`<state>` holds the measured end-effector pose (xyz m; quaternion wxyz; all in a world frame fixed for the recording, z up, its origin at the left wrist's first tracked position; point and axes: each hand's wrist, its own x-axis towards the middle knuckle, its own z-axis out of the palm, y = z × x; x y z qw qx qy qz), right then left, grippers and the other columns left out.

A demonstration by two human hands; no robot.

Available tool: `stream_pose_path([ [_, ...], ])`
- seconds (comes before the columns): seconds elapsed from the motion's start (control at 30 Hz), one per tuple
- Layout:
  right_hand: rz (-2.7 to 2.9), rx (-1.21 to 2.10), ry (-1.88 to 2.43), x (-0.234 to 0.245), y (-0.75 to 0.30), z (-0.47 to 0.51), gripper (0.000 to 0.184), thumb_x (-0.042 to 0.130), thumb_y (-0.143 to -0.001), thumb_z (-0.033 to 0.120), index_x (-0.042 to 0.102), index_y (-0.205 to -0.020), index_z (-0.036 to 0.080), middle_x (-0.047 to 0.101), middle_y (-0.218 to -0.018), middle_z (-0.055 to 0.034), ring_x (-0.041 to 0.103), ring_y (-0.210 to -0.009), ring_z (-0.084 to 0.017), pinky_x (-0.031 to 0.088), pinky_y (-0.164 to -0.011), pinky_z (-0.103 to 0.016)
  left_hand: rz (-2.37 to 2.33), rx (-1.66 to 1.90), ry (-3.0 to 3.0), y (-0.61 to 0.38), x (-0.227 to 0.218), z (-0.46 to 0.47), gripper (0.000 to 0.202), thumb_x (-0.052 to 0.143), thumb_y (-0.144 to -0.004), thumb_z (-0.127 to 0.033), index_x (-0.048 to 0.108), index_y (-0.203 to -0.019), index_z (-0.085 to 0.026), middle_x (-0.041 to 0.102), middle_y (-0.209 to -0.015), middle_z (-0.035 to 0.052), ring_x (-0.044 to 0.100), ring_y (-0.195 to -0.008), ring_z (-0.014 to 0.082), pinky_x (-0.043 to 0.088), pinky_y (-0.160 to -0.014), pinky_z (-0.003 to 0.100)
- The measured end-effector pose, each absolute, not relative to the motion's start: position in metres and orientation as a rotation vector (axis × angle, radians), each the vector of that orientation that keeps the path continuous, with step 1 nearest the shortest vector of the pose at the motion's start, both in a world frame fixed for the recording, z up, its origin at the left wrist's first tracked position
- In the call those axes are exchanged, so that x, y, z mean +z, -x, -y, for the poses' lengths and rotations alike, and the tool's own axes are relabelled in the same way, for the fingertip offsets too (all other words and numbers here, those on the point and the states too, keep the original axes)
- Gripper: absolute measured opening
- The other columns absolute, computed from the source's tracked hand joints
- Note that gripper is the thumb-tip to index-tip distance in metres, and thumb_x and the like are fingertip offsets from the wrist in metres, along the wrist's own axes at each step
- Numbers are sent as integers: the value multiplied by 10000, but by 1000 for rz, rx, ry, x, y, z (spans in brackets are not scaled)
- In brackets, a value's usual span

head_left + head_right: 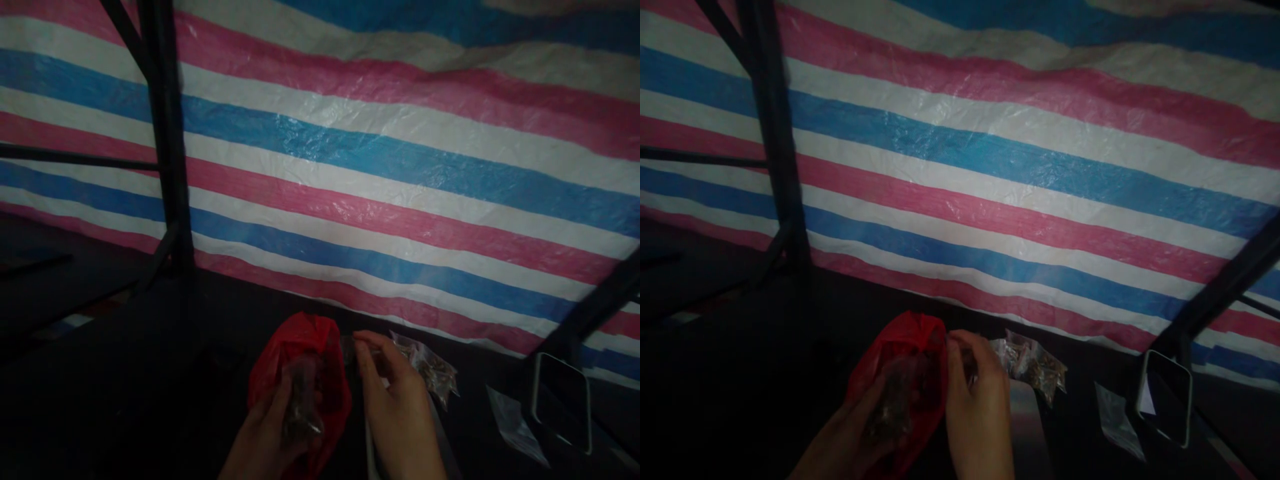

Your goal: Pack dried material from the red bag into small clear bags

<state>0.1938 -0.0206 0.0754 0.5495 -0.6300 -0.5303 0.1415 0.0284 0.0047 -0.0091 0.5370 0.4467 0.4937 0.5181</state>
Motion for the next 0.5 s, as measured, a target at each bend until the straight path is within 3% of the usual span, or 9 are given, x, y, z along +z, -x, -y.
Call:
stream_pose_path([
  [0.13, 1282, 352, 1503, 73, -197, 17, 282, 563, -989, 412, 791, -1043, 255, 801, -1068, -63, 750, -963, -230, 565, -843, -318, -1223, 1104, -742, -44, 4, -16, 151, 793, -787, -328, 745, -855, -202, 825, -819, 99, 817, -752, 292, 681, -610, 401],
  [0.23, 1317, 371, 1492, 70, -197, 16, 272, 543, -997, 372, 789, -1020, 257, 796, -1050, -52, 748, -955, -216, 559, -822, -295, -1244, 1029, -632, -52, 13, -16, 133, 661, -921, -292, 709, -909, -168, 777, -711, 61, 758, -569, 218, 622, -477, 318],
  [0.3, 1332, 378, 1487, 69, -198, 15, 269, 536, -998, 354, 787, -1006, 259, 793, -1036, -46, 746, -955, -213, 555, -814, -287, -1249, 1008, -676, -52, 15, -15, 161, 644, -939, -321, 692, -933, -167, 746, -655, 34, 711, -487, 201, 586, -419, 302],
  [0.5, 1321, 402, 1478, 66, -199, 16, 242, 567, -981, 364, 789, -978, 268, 796, -1031, -30, 742, -944, -210, 547, -839, -286, -1314, 1039, -732, -49, 13, -12, 259, 745, -827, -390, 671, -969, -187, 741, -700, 11, 713, -507, 198, 583, -430, 294],
])
